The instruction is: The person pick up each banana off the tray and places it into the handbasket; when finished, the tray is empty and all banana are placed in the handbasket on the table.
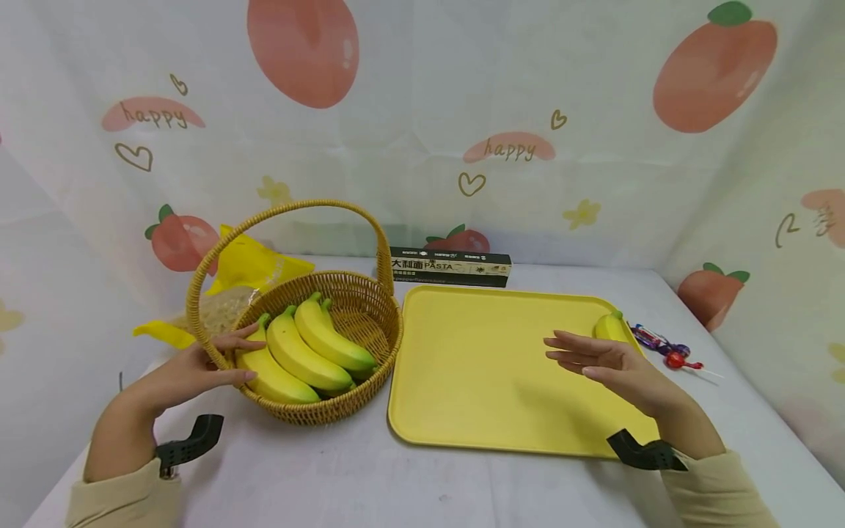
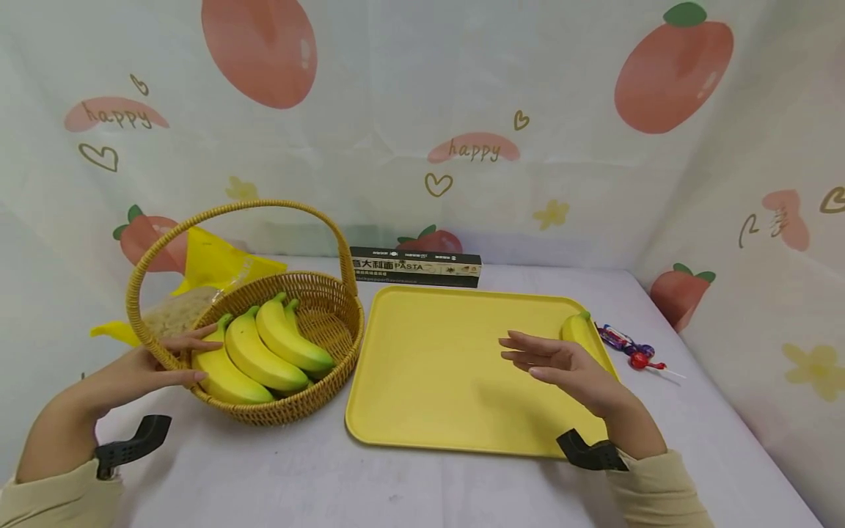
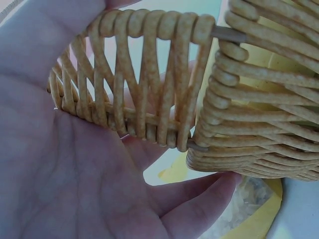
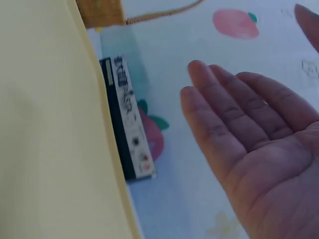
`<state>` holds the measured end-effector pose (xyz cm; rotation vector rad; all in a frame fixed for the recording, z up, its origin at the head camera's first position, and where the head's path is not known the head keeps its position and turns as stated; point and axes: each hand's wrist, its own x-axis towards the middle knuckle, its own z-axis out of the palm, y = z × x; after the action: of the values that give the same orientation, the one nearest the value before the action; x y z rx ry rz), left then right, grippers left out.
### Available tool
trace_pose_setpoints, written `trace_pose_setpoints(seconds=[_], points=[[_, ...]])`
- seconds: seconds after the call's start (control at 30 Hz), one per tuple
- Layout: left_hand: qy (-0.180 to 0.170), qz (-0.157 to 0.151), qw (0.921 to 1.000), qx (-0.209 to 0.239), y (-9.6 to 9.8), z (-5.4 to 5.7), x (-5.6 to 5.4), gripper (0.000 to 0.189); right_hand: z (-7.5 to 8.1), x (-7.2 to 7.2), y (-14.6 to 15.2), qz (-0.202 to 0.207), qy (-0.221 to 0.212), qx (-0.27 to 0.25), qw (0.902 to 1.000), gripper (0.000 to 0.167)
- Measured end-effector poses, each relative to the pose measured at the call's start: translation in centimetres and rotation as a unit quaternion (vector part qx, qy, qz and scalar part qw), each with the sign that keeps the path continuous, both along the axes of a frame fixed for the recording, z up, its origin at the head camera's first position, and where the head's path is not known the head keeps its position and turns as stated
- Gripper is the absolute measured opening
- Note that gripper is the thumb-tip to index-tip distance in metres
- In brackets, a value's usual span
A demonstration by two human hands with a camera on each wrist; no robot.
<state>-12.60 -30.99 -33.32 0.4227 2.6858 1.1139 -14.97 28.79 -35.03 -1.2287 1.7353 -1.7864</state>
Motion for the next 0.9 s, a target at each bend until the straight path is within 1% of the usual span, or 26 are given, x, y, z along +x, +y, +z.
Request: trace_pose_setpoints(seconds=[0.1, 0.17, 0.27, 0.33, 0.47, 0.57, 0.73, 0.83, 0.9], points=[[0.000, -0.001, 1.0000, 0.002, 0.0, 0.0, 0.0, 0.046, -0.9, -0.3, 1.5, 0.028, -0.010, -0.061, 0.9977, 0.049], [-0.001, -0.001, 1.0000, 0.004, 0.0, 0.0, 0.0, 0.045, -1.5, -0.5, 2.4, 0.049, -0.021, -0.103, 0.9933, 0.049], [-0.003, -0.001, 1.0000, 0.005, 0.1, 0.1, 0.1, 0.046, -2.2, -0.9, 3.8, 0.060, -0.038, -0.151, 0.9861, 0.049], [-0.002, -0.001, 1.0000, 0.004, 0.1, 0.1, 0.1, 0.046, -2.5, -1.1, 4.6, 0.057, -0.042, -0.174, 0.9823, 0.048], [-0.003, 0.001, 1.0000, 0.004, 0.0, 0.1, 0.1, 0.046, -3.1, -1.2, 6.3, 0.039, -0.047, -0.206, 0.9767, 0.047], [-0.005, 0.002, 1.0000, 0.006, 0.0, 0.1, 0.1, 0.046, -3.6, -1.2, 7.3, 0.014, -0.053, -0.229, 0.9718, 0.046], [-0.004, 0.000, 1.0000, 0.006, 0.0, 0.1, 0.0, 0.045, -4.4, -0.8, 8.8, -0.036, -0.104, -0.263, 0.9585, 0.048], [-0.005, 0.001, 1.0000, 0.005, 0.0, 0.0, 0.0, 0.045, -4.8, -0.7, 9.3, -0.063, -0.142, -0.280, 0.9474, 0.050], [-0.005, 0.000, 1.0000, 0.007, 0.0, 0.0, 0.0, 0.045, -5.2, -0.6, 9.5, -0.088, -0.157, -0.285, 0.9414, 0.049]])
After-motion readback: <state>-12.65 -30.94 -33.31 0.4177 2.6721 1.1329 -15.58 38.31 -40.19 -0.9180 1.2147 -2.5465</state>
